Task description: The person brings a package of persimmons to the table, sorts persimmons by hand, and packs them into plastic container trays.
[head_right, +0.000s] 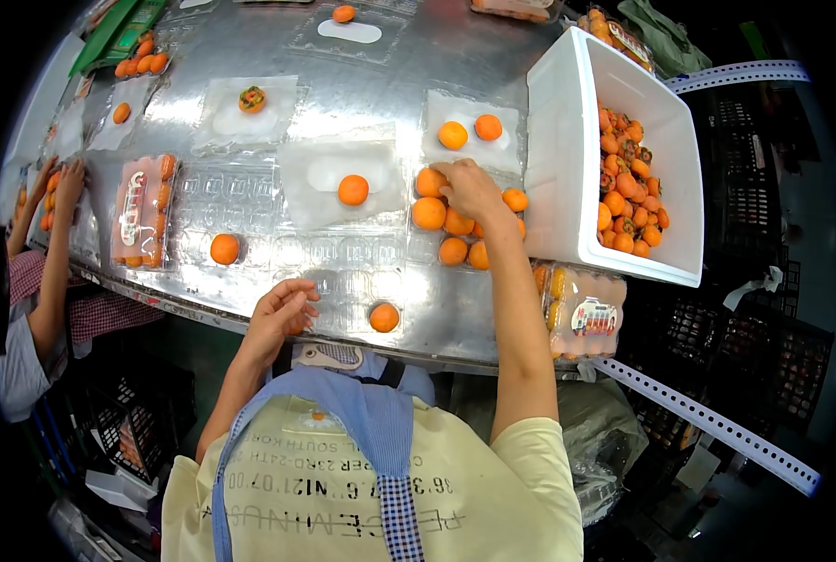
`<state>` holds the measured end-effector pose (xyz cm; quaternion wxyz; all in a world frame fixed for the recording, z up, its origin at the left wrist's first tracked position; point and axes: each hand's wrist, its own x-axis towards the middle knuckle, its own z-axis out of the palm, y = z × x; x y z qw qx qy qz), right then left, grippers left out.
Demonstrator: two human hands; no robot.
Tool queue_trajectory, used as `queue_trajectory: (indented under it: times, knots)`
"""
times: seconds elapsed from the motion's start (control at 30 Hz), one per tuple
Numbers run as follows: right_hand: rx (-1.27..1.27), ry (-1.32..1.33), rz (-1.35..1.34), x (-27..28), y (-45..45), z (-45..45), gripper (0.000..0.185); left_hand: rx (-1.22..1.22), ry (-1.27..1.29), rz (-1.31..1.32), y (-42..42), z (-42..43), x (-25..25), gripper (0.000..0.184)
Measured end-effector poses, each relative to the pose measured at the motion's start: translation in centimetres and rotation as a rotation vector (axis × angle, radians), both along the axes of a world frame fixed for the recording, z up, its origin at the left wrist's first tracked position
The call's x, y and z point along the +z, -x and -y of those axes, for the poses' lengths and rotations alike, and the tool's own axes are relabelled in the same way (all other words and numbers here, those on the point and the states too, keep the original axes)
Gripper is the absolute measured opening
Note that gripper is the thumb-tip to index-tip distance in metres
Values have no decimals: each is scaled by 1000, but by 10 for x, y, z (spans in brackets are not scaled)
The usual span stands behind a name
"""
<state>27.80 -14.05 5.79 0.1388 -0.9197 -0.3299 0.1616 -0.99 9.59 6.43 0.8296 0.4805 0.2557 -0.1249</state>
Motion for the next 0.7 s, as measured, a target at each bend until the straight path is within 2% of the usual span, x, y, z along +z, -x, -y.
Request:
queue_trajectory:
  times: [0.13, 0.2, 0.27, 0.4, 0.47, 0.53, 0.7]
  knots:
    - [14, -174, 173, 4, 15, -2, 36, 126, -61, -9, 9, -19, 1, 25]
    - [-64, -329, 129, 27, 41, -16, 30, 274, -104, -13, 17, -35, -2, 23]
    - [-80, -448, 55, 27, 72, -28, 26, 390, -176, -47, 30, -50, -7, 21]
    - [43, -534, -98, 15, 140, -54, 23, 408, -302, -95, 53, -68, -25, 23]
    - [211, -562, -156, -1, 172, -73, 25, 379, -306, -87, 58, -67, -29, 23]
    - [393, -525, -99, -7, 194, -94, 37, 342, -290, -58, 59, -61, -32, 22]
    - [517, -397, -52, -13, 222, -126, 52, 284, -254, -38, 56, -41, -39, 21]
